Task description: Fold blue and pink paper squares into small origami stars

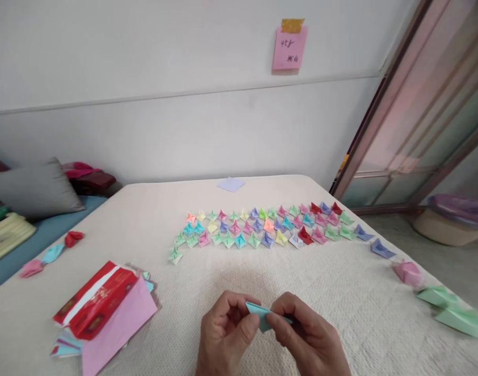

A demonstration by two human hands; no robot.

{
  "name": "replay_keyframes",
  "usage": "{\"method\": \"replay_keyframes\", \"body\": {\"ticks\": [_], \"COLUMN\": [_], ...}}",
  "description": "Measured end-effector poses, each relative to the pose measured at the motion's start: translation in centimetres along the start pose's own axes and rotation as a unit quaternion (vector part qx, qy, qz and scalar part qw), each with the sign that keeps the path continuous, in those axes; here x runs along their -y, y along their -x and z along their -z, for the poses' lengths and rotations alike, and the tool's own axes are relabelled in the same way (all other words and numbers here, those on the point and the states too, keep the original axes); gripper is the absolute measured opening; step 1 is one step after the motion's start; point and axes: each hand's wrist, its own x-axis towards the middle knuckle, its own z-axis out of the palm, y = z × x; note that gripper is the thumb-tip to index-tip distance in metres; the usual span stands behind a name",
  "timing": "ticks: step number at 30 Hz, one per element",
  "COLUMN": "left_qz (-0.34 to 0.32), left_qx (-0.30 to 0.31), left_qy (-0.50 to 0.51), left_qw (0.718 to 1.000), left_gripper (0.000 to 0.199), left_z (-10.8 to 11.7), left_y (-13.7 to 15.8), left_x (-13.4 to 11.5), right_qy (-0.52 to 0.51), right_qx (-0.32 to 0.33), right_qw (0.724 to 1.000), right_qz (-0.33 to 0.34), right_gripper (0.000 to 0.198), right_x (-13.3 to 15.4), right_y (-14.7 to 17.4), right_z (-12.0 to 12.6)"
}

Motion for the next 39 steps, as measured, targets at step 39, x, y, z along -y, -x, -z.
{"method": "replay_keyframes", "body": {"ticks": [39], "left_qz": [-0.017], "left_qx": [-0.131], "left_qy": [0.071], "left_qw": [0.989], "left_gripper": [0.04], "left_z": [-0.3], "left_y": [-0.5], "left_x": [0.6], "right_qy": [-0.091], "right_qx": [0.011], "right_qw": [0.99], "right_qz": [-0.104], "right_gripper": [0.024], "right_x": [-1.1], "right_y": [0.2], "right_z": [-1.7]}}
